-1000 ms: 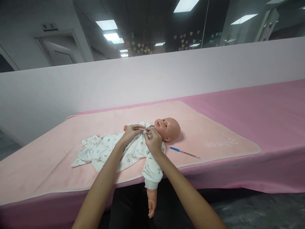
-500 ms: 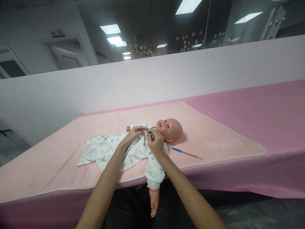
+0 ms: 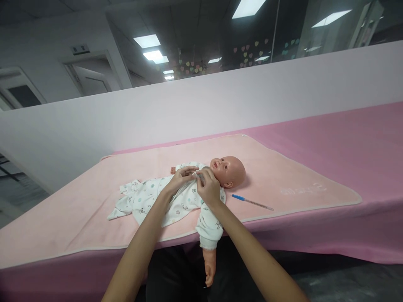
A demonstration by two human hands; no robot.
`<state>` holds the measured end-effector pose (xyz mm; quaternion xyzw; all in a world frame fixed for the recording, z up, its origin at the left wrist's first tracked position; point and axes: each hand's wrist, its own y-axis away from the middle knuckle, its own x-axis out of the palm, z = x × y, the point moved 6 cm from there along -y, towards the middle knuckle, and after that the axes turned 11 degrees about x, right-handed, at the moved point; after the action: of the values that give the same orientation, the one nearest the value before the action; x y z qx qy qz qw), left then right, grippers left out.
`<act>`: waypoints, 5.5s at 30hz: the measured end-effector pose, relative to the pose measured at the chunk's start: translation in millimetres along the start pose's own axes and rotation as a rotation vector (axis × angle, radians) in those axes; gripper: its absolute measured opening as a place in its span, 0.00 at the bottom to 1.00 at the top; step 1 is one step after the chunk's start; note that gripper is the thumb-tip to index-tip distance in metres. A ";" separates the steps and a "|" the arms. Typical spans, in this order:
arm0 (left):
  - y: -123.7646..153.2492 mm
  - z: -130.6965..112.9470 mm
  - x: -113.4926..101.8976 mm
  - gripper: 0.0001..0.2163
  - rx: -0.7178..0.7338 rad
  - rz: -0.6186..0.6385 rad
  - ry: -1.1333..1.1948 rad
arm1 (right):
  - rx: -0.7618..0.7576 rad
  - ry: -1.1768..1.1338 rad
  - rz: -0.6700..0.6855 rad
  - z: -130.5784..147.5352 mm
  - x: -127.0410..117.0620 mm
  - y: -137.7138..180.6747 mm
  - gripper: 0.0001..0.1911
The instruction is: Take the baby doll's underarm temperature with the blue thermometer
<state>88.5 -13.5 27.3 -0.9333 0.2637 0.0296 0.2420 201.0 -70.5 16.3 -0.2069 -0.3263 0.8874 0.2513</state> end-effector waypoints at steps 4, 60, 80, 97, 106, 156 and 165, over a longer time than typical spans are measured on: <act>21.1 -7.2 -9.0 0.25 0.010 0.082 -0.011 | -0.056 0.076 -0.042 0.0 -0.2 1.3 0.09; 47.8 -20.9 -23.4 0.05 0.214 -0.224 -0.721 | -0.121 0.116 0.162 16.4 21.3 2.0 0.07; 51.3 -29.5 -8.9 0.03 0.282 -0.175 -1.067 | -0.115 0.135 0.159 14.3 22.6 1.8 0.08; 48.3 -19.7 -18.7 0.05 0.157 -0.179 -0.801 | -0.134 0.148 0.162 15.5 22.6 2.3 0.08; 48.7 -15.4 -23.1 0.02 0.154 -0.205 -0.597 | -0.126 0.129 0.176 15.5 22.6 2.0 0.08; 105.8 -41.1 -24.7 0.11 0.354 -0.469 -1.193 | -0.477 0.299 0.365 45.0 46.9 28.6 0.07; 102.8 -42.1 -20.7 0.08 0.314 -0.470 -1.276 | -0.355 0.073 0.371 41.5 40.4 23.0 0.06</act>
<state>15.5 -99.7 23.4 -0.7198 -0.1378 0.4805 0.4817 139.9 -81.9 21.5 -0.3359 -0.4241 0.8392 0.0554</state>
